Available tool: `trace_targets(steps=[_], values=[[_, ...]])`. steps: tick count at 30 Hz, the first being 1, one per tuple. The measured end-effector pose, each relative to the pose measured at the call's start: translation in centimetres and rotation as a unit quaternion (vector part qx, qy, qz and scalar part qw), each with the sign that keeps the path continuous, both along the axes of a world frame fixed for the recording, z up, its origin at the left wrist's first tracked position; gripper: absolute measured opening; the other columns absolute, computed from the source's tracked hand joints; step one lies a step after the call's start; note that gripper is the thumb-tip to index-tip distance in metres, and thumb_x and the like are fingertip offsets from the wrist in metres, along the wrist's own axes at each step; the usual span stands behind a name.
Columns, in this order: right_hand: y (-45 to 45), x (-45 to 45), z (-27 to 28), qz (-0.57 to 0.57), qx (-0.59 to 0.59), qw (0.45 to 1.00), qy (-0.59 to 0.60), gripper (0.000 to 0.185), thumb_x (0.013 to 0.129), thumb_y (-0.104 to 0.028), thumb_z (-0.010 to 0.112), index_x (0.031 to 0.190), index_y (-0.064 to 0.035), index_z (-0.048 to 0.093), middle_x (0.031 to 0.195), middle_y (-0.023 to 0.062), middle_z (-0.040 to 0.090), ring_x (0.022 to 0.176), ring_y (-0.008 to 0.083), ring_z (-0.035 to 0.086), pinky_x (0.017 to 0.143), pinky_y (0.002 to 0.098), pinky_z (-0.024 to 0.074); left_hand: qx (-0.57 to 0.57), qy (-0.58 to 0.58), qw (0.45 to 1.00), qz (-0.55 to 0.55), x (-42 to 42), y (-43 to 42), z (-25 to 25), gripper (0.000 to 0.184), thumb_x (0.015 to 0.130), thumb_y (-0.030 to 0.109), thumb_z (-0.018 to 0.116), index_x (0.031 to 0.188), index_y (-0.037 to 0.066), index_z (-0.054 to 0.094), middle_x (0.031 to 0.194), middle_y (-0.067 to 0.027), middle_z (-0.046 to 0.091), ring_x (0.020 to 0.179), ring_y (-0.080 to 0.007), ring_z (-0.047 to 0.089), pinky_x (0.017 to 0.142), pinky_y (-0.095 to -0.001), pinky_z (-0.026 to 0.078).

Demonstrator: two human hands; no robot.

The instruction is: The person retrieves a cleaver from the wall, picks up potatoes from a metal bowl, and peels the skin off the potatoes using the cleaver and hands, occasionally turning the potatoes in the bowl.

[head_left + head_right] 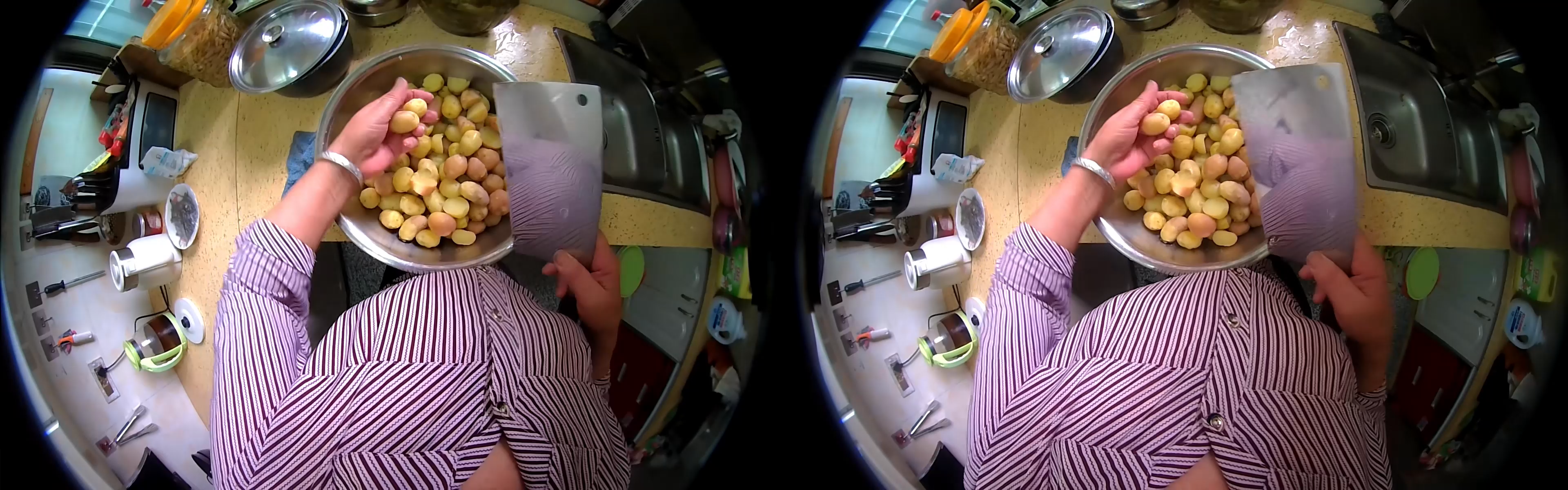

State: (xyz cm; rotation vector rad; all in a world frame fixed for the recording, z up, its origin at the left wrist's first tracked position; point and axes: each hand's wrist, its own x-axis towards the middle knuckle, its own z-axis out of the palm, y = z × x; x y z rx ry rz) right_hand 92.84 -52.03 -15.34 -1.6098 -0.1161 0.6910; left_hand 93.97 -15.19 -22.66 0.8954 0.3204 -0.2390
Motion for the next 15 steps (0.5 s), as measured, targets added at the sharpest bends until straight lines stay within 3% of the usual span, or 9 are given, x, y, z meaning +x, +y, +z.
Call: trace_targets(steps=[1, 2, 3, 5, 6, 9, 12, 15], values=[[0.5, -0.1, 0.6, -0.002, 0.000, 1.000, -0.002, 0.040, 0.092, -0.008, 0.060, 0.130, 0.0046, 0.054, 0.082, 0.0043, 0.066, 0.061, 0.0067, 0.054, 0.058, 0.0201, 0.0452, -0.119, -0.031, 0.992, 0.016, -0.1, -0.6, 0.0, 0.039, 0.103, 0.035, 0.053, 0.123, 0.001, 0.054, 0.105, -0.0135, 0.062, 0.088, -0.0175, 0.064, 0.071, -0.0249, 0.058], [1.0, -0.1, 1.2, 0.019, -0.027, 0.999, -0.014, 0.040, 0.092, -0.008, 0.060, 0.129, 0.0049, 0.054, 0.081, 0.0049, 0.066, 0.062, 0.0068, 0.055, 0.059, 0.0206, 0.0457, -0.123, -0.035, 0.988, 0.081, -0.2, -1.9, 0.1, 0.040, 0.105, 0.036, 0.048, 0.122, 0.001, 0.054, 0.108, -0.0154, 0.061, 0.094, -0.0211, 0.064, 0.081, -0.0319, 0.059], [1.4, -0.2, 1.6, 0.040, -0.055, 0.997, -0.026, 0.039, 0.092, -0.008, 0.061, 0.129, 0.0053, 0.055, 0.081, 0.0055, 0.067, 0.063, 0.0068, 0.056, 0.060, 0.0210, 0.0463, -0.125, -0.036, 0.988, 0.079, -0.3, -3.3, 0.4, 0.040, 0.105, 0.036, 0.048, 0.122, 0.001, 0.054, 0.108, -0.0154, 0.061, 0.094, -0.0211, 0.064, 0.081, -0.0319, 0.059], [1.8, -0.3, 1.6, 0.057, -0.076, 0.993, -0.070, 0.038, 0.092, -0.007, 0.062, 0.127, 0.0062, 0.055, 0.081, 0.0063, 0.067, 0.063, 0.0071, 0.056, 0.059, 0.0215, 0.0462, -0.179, -0.023, 0.966, 0.186, -0.3, -5.3, 1.3, 0.037, 0.106, 0.034, 0.047, 0.122, 0.002, 0.054, 0.112, -0.0158, 0.059, 0.102, -0.0251, 0.061, 0.093, -0.0405, 0.057], [1.8, -0.2, 1.4, 0.075, -0.094, 0.986, -0.113, 0.036, 0.092, -0.007, 0.062, 0.125, 0.0070, 0.055, 0.081, 0.0071, 0.067, 0.064, 0.0073, 0.057, 0.059, 0.0221, 0.0462, -0.207, -0.050, 0.961, 0.177, -0.2, -5.4, 0.5, 0.034, 0.106, 0.032, 0.048, 0.120, 0.002, 0.054, 0.115, -0.0148, 0.058, 0.110, -0.0279, 0.058, 0.100, -0.0478, 0.052], [2.4, 0.1, 0.6, 0.100, -0.057, 0.971, -0.210, 0.032, 0.093, -0.005, 0.062, 0.121, 0.0074, 0.056, 0.077, 0.0068, 0.066, 0.062, 0.0077, 0.055, 0.057, 0.0233, 0.0448, -0.205, -0.046, 0.959, 0.189, 0.0, -6.5, 1.2, 0.031, 0.105, 0.036, 0.049, 0.115, 0.006, 0.053, 0.108, -0.0099, 0.057, 0.105, -0.0248, 0.059, 0.095, -0.0449, 0.054], [2.5, 0.2, 0.1, 0.109, -0.051, 0.966, -0.228, 0.027, 0.093, -0.003, 0.060, 0.118, 0.0072, 0.057, 0.076, 0.0075, 0.065, 0.062, 0.0098, 0.056, 0.058, 0.0256, 0.0450, -0.192, -0.033, 0.955, 0.223, 0.1, -7.2, 1.6, 0.027, 0.103, 0.033, 0.055, 0.109, 0.007, 0.057, 0.108, -0.0097, 0.058, 0.104, -0.0247, 0.058, 0.097, -0.0451, 0.051], [2.9, 0.0, 1.6, 0.110, -0.087, 0.978, -0.156, 0.025, 0.092, -0.002, 0.060, 0.116, 0.0068, 0.057, 0.076, 0.0087, 0.065, 0.066, 0.0118, 0.058, 0.061, 0.0279, 0.0469, -0.260, -0.040, 0.941, 0.212, 0.0, -6.8, 1.5, 0.024, 0.098, 0.027, 0.056, 0.108, 0.006, 0.059, 0.109, -0.0106, 0.059, 0.106, -0.0262, 0.057, 0.100, -0.0469, 0.048]])
